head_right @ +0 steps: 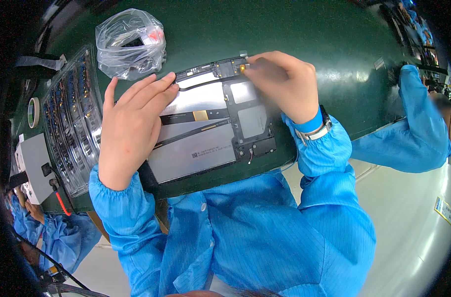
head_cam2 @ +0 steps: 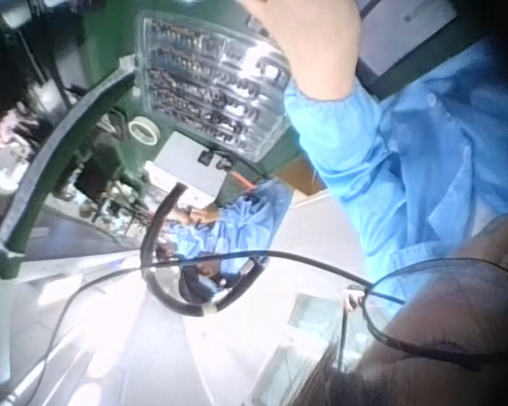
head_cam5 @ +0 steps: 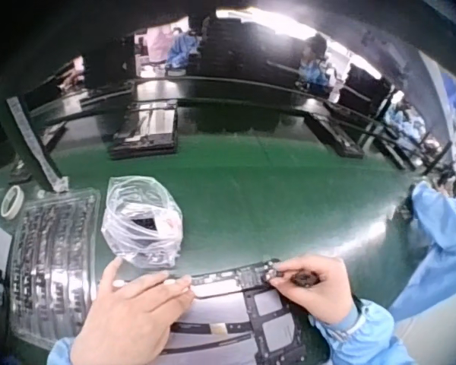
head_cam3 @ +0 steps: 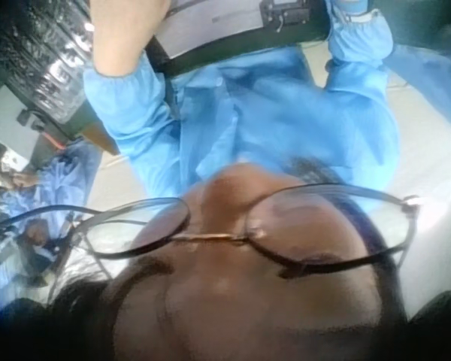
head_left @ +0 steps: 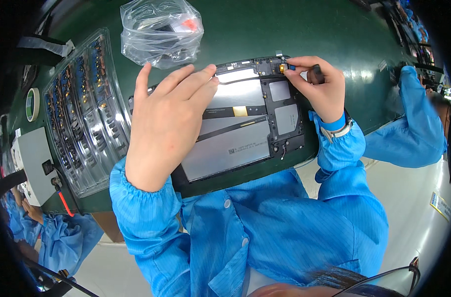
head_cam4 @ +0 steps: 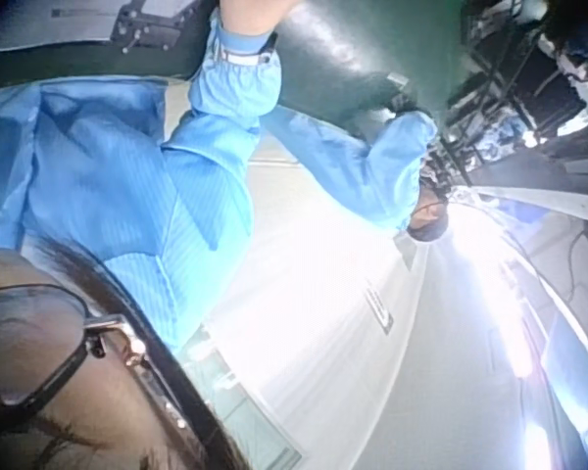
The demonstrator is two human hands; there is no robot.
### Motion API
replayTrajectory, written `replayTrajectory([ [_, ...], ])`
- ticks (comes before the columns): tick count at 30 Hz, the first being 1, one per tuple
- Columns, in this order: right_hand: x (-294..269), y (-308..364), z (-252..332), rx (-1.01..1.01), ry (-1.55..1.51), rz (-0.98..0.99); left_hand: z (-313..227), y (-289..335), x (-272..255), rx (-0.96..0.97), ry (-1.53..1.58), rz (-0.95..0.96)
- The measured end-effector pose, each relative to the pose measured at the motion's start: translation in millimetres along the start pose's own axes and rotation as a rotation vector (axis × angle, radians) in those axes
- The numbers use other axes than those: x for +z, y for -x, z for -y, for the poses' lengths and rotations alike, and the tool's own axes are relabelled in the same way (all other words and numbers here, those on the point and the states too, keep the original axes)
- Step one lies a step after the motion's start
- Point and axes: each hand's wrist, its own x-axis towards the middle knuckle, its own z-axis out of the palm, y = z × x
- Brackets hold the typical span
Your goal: Assembling internal components into a tablet housing on a factory production line.
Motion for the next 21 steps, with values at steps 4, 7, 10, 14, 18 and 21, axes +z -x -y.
replayTrajectory([
  [4,3.0,0.3,-7.7,-0.110,0.098,-0.019,-6.1,-3.1,1.9,-0.003,-0.073,-0.019],
  [7,4.3,0.6,-7.8,-0.192,0.110,-0.029,-12.2,-4.7,-1.1,-0.012,-0.144,0.016],
  [10,6.2,1.5,-13.0,-0.246,0.138,-0.059,-17.1,-6.8,-3.3,0.015,-0.226,0.022],
  [14,5.1,1.8,-16.4,-0.310,0.158,-0.068,-19.0,-9.6,-5.7,0.126,-0.286,0.009],
  [18,5.7,0.6,-13.1,-0.304,0.145,-0.058,-16.0,-15.3,-4.5,0.261,-0.254,-0.029],
  [21,5.5,-1.2,-11.1,-0.301,0.161,-0.056,-17.5,-18.5,-5.9,0.335,-0.271,0.015],
])
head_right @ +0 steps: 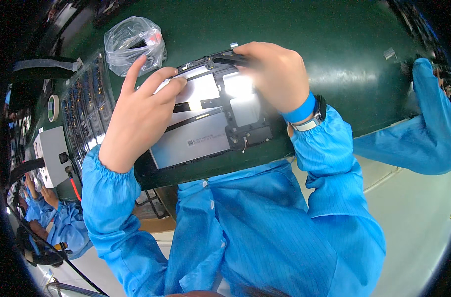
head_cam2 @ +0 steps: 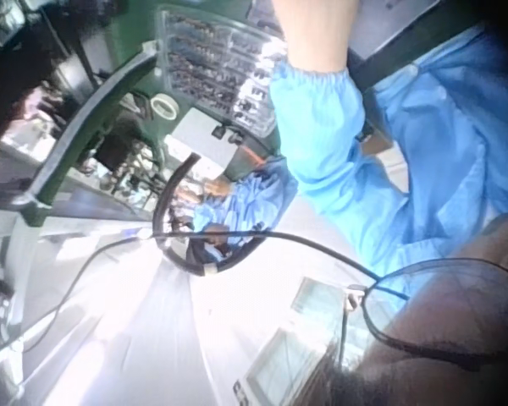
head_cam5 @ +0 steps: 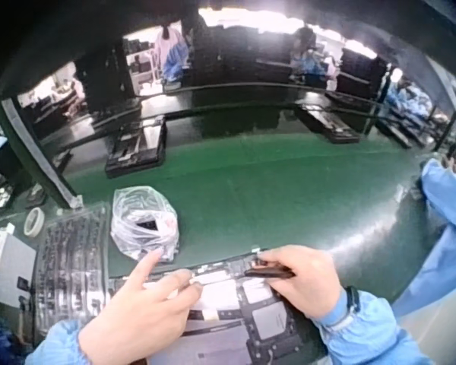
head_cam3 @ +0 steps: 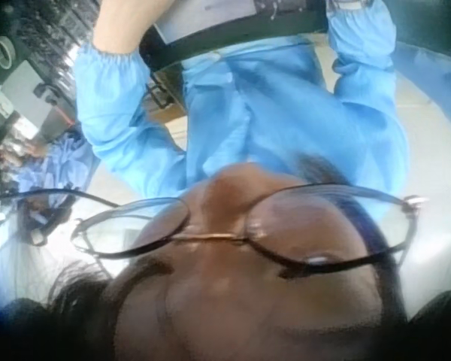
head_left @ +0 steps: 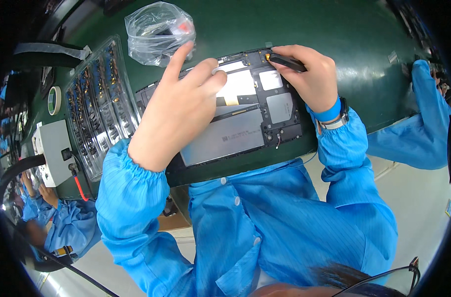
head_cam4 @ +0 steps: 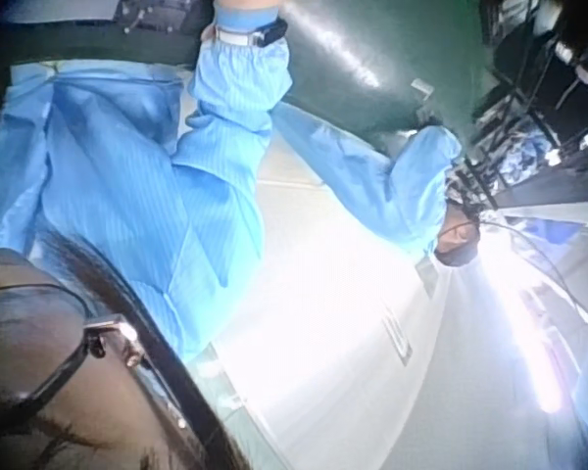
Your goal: Assembling internal components into a tablet housing on a factory production line.
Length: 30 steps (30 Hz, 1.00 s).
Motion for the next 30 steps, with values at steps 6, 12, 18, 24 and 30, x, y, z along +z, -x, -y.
replayTrajectory([
  [6,0.4,0.9,-5.7,0.022,-0.051,0.001,-11.3,-9.0,-3.8,0.043,-0.158,0.070],
  [12,3.4,2.8,-8.9,0.019,-0.074,-0.052,-21.7,-16.1,-7.2,0.210,-0.431,0.197],
  [18,-11.6,-3.7,11.6,-0.063,-0.141,-0.202,-16.3,-1.0,-4.3,0.079,-0.266,0.140],
  [24,-24.5,-19.4,37.2,-0.309,-0.133,-0.129,-53.8,64.3,-34.4,-0.386,0.325,-0.154],
  [30,20.7,-43.1,42.4,-0.552,0.044,0.301,-128.9,109.3,-4.3,-0.724,1.755,-0.366],
])
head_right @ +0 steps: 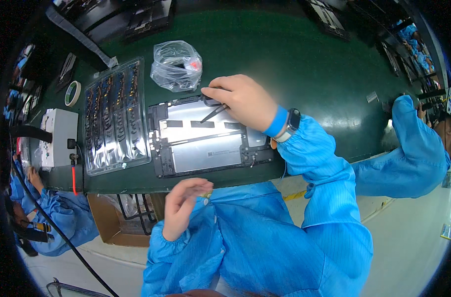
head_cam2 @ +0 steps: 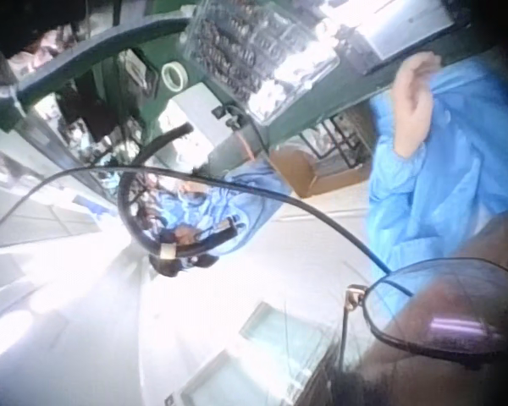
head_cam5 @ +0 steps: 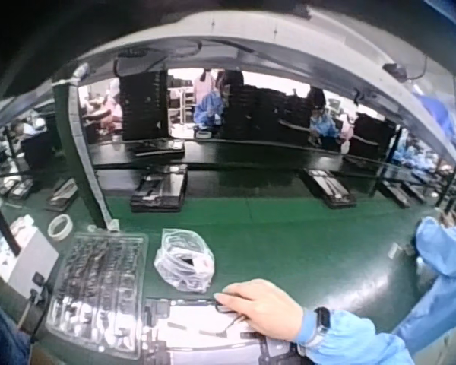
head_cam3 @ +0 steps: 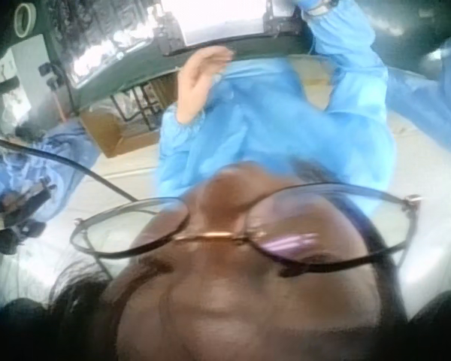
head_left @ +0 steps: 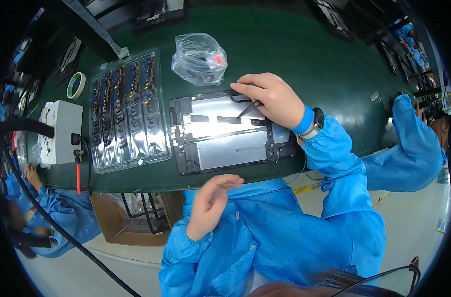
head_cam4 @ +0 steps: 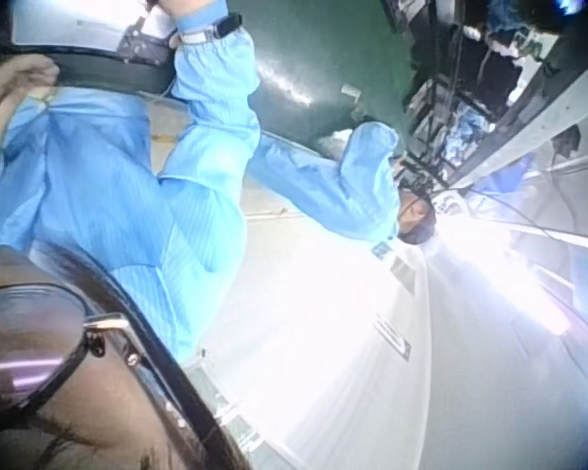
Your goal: Assembling internal components into a tablet housing on a factory production line.
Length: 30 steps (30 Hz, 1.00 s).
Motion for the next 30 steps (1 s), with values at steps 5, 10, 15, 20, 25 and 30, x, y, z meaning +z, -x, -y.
replayTrajectory([
  [5,17.6,-2.1,-2.5,-0.007,0.091,0.061,5.1,4.0,4.7,-0.329,0.604,-0.056],
  [10,17.0,-11.0,1.3,-0.082,0.194,0.076,4.6,1.2,6.5,-0.374,0.769,-0.124],
  [15,15.6,-2.6,6.1,-0.001,0.098,0.116,21.4,3.5,10.5,-0.287,0.641,-0.116],
  [20,2.8,-8.7,14.5,0.103,-0.010,0.232,18.0,5.6,34.0,0.045,0.427,-0.181],
  [25,2.3,-15.1,8.1,0.111,-0.094,0.337,24.9,-47.1,66.7,0.090,0.846,-0.608],
  [30,-37.8,-7.1,30.0,0.115,-0.184,-0.124,-5.8,-59.6,77.8,0.249,0.712,-0.568],
])
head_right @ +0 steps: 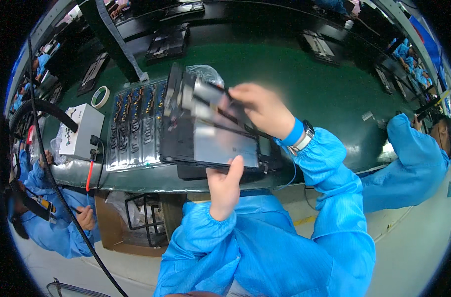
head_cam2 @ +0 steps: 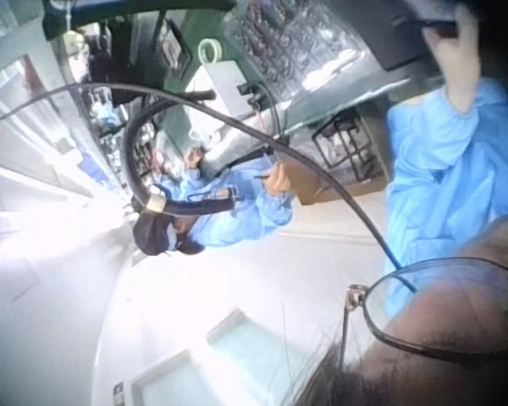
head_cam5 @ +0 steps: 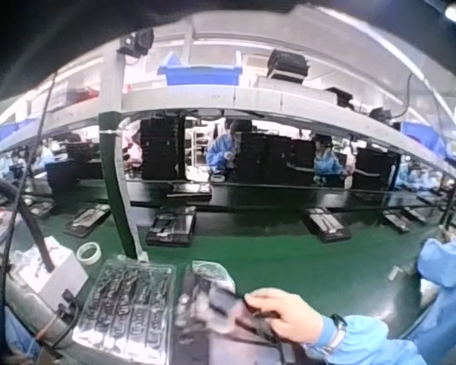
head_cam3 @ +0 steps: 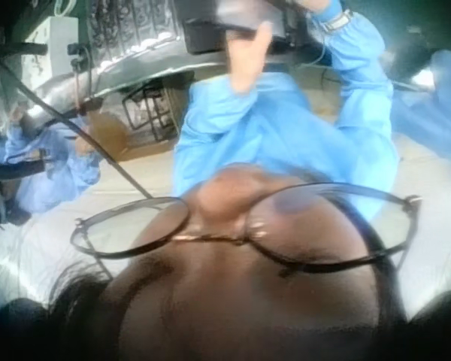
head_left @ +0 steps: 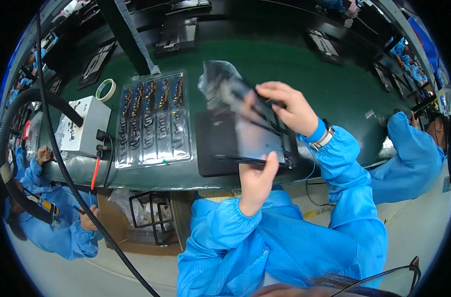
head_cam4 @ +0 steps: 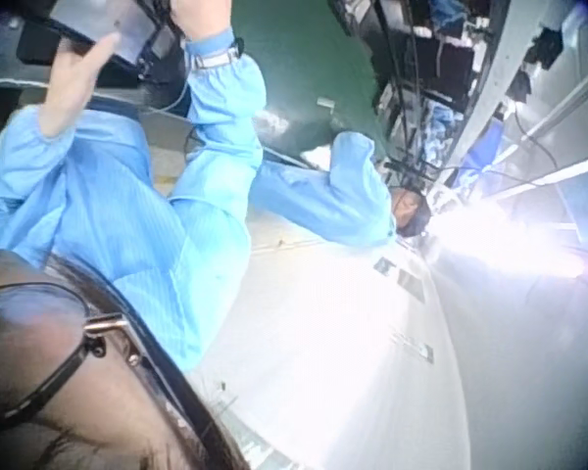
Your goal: Assembling internal components into a tablet housing on a factory production line.
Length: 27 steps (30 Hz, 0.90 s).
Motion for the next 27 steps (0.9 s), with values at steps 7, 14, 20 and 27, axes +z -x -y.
replayTrajectory([
  [7,-192.2,4.0,-134.4,0.165,-0.345,-0.333,-42.9,-10.1,56.9,0.842,-1.107,0.551],
  [14,-144.4,105.0,-28.2,0.134,-0.216,-0.343,-29.9,7.4,40.7,1.212,-1.559,0.311],
  [20,-108.0,-4.9,-45.6,0.098,-0.139,-0.332,-35.7,5.4,44.7,1.176,-1.472,0.385],
  [27,-40.5,-2.5,10.6,-0.023,-0.026,-0.032,-1.0,6.9,10.5,0.622,-0.808,0.516],
])
